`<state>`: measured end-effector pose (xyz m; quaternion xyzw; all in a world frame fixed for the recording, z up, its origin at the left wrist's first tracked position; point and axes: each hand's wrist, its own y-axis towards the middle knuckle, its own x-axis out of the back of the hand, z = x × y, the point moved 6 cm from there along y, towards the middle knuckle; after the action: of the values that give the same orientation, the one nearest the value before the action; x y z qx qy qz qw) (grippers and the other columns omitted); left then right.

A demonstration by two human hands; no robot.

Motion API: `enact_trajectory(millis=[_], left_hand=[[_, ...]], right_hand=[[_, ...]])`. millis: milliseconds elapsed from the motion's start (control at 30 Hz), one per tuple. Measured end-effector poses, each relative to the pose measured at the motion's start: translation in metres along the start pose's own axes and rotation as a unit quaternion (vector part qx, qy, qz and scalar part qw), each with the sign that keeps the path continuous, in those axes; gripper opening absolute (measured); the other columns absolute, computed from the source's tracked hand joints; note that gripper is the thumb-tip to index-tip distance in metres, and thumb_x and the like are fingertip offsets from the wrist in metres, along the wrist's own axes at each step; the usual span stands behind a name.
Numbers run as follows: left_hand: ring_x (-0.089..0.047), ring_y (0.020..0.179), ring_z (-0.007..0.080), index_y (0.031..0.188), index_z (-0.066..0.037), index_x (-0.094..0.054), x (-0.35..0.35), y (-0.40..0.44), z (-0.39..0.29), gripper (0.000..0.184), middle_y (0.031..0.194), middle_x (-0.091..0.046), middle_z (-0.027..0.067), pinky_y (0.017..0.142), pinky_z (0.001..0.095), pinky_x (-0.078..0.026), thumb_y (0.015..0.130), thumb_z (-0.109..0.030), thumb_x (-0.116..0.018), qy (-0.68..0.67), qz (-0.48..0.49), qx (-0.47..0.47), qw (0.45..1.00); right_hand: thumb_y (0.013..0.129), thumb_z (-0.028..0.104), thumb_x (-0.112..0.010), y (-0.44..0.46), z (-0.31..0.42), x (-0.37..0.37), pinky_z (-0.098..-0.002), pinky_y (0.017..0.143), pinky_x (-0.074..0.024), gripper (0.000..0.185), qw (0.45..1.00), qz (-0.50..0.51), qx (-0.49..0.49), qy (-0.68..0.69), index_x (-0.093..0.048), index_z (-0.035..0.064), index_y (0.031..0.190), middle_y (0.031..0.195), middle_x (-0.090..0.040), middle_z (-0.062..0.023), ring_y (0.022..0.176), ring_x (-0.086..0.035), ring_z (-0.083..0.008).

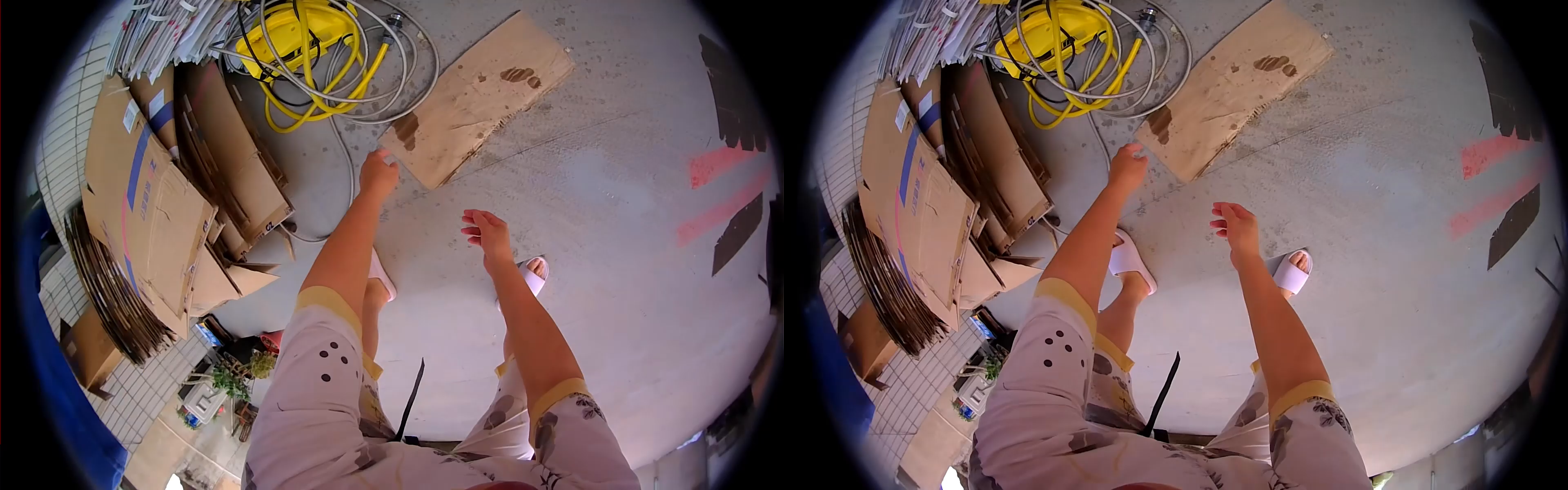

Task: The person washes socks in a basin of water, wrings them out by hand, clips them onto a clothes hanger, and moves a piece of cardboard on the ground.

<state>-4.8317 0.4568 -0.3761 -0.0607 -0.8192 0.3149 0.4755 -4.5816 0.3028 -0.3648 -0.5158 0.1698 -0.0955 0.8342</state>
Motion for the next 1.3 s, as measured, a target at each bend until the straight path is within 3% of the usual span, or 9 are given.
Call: enact_trajectory(millis=[233, 433, 533, 633, 733, 833, 1067, 1200, 1300], left_hand=[[-0.053, 0.116, 0.0334, 0.128, -0.006, -0.052, -0.034, 0.070, 0.026, 0.043, 0.131, -0.050, 0.0133, 0.094, 0.0420, -0.047, 0.086, -0.013, -0.056, 0.039, -0.038, -0.007, 0.998], [-0.057, 0.111, 0.0319, 0.116, -0.005, -0.058, -0.038, 0.079, 0.036, 0.037, 0.124, -0.055, 0.0141, 0.089, 0.0421, -0.049, 0.084, -0.023, -0.062, -0.012, -0.101, 0.024, 0.995], [-0.064, 0.095, 0.0288, 0.104, -0.004, -0.062, -0.053, 0.081, 0.042, 0.041, 0.104, -0.064, 0.0135, 0.079, 0.0394, -0.051, 0.076, -0.032, -0.073, 0.010, 0.048, 0.040, 0.998], [-0.066, 0.079, 0.0248, 0.098, -0.003, -0.064, -0.073, 0.052, 0.043, 0.047, 0.085, -0.068, 0.0109, 0.069, 0.0361, -0.052, 0.068, -0.035, -0.081, -0.054, 0.126, 0.049, 0.989], [-0.062, 0.074, 0.0145, 0.107, -0.003, -0.062, -0.092, 0.015, 0.041, 0.048, 0.083, -0.067, 0.0061, 0.067, 0.0294, -0.049, 0.070, -0.025, -0.083, -0.121, 0.190, 0.006, 0.974], [-0.061, 0.074, 0.0132, 0.109, -0.004, -0.062, -0.086, -0.021, 0.021, 0.045, 0.084, -0.066, 0.0047, 0.066, 0.0297, -0.049, 0.071, -0.019, -0.082, -0.135, 0.265, -0.065, 0.953], [-0.059, 0.066, 0.0201, 0.103, -0.006, -0.064, 0.036, -0.053, -0.028, 0.029, 0.086, -0.062, 0.0060, 0.063, 0.0323, -0.048, 0.078, -0.014, -0.074, -0.005, 0.048, -0.201, 0.978], [-0.060, 0.067, 0.0226, 0.104, -0.007, -0.064, 0.112, -0.016, 0.005, 0.026, 0.087, -0.063, 0.0082, 0.065, 0.0337, -0.048, 0.080, -0.017, -0.072, 0.051, -0.059, -0.202, 0.976], [-0.064, 0.084, 0.0279, 0.103, -0.010, -0.065, 0.152, 0.017, 0.035, 0.024, 0.094, -0.066, 0.0086, 0.074, 0.0388, -0.050, 0.081, -0.019, -0.071, 0.138, -0.087, -0.119, 0.979]], right_hand=[[0.093, 0.017, -0.056, 0.086, -0.005, -0.035, -0.0294, 0.067, -0.0499, 0.035, 0.998, -0.048, 0.000, 0.046, -0.056, 0.0016, 0.124, 0.105, -0.064, -0.0067, 0.080, -0.066, -0.0164], [0.091, 0.015, -0.059, 0.124, -0.013, -0.033, -0.0291, 0.063, -0.0510, 0.039, 0.994, -0.086, 0.007, 0.070, -0.051, -0.0007, 0.126, 0.104, -0.063, -0.0080, 0.077, -0.066, -0.0171], [0.088, 0.015, -0.064, 0.132, -0.019, -0.014, -0.0281, 0.060, -0.0516, 0.041, 0.987, -0.156, 0.013, 0.042, -0.052, -0.0006, 0.124, 0.102, -0.063, -0.0100, 0.073, -0.065, -0.0171], [0.086, 0.012, -0.066, 0.120, -0.025, 0.024, -0.0295, 0.056, -0.0523, 0.040, 0.967, -0.247, 0.042, -0.053, -0.053, -0.0015, 0.122, 0.097, -0.065, -0.0112, 0.065, -0.064, -0.0163], [0.085, 0.012, -0.068, 0.105, -0.041, 0.065, -0.0296, 0.058, -0.0537, 0.040, 0.962, -0.242, 0.065, -0.106, -0.055, -0.0011, 0.120, 0.093, -0.066, -0.0117, 0.066, -0.064, -0.0160], [0.086, 0.010, -0.067, 0.081, -0.055, 0.076, -0.0294, 0.066, -0.0547, 0.040, 0.979, -0.189, 0.058, -0.051, -0.055, -0.0004, 0.123, 0.094, -0.066, -0.0109, 0.073, -0.065, -0.0164], [0.089, 0.007, -0.063, 0.085, -0.040, -0.007, -0.0318, 0.079, -0.0532, 0.047, 0.993, -0.025, 0.052, 0.102, -0.048, 0.0032, 0.133, 0.106, -0.064, -0.0108, 0.092, -0.065, -0.0185], [0.091, 0.009, -0.061, 0.069, 0.004, -0.070, -0.0312, 0.077, -0.0530, 0.043, 0.996, 0.003, 0.080, 0.046, -0.050, 0.0055, 0.132, 0.109, -0.062, -0.0086, 0.092, -0.066, -0.0188], [0.092, 0.012, -0.060, 0.062, 0.002, -0.078, -0.0302, 0.075, -0.0526, 0.036, 0.998, 0.029, 0.037, 0.049, -0.055, 0.0066, 0.127, 0.109, -0.062, -0.0068, 0.089, -0.066, -0.0182]])
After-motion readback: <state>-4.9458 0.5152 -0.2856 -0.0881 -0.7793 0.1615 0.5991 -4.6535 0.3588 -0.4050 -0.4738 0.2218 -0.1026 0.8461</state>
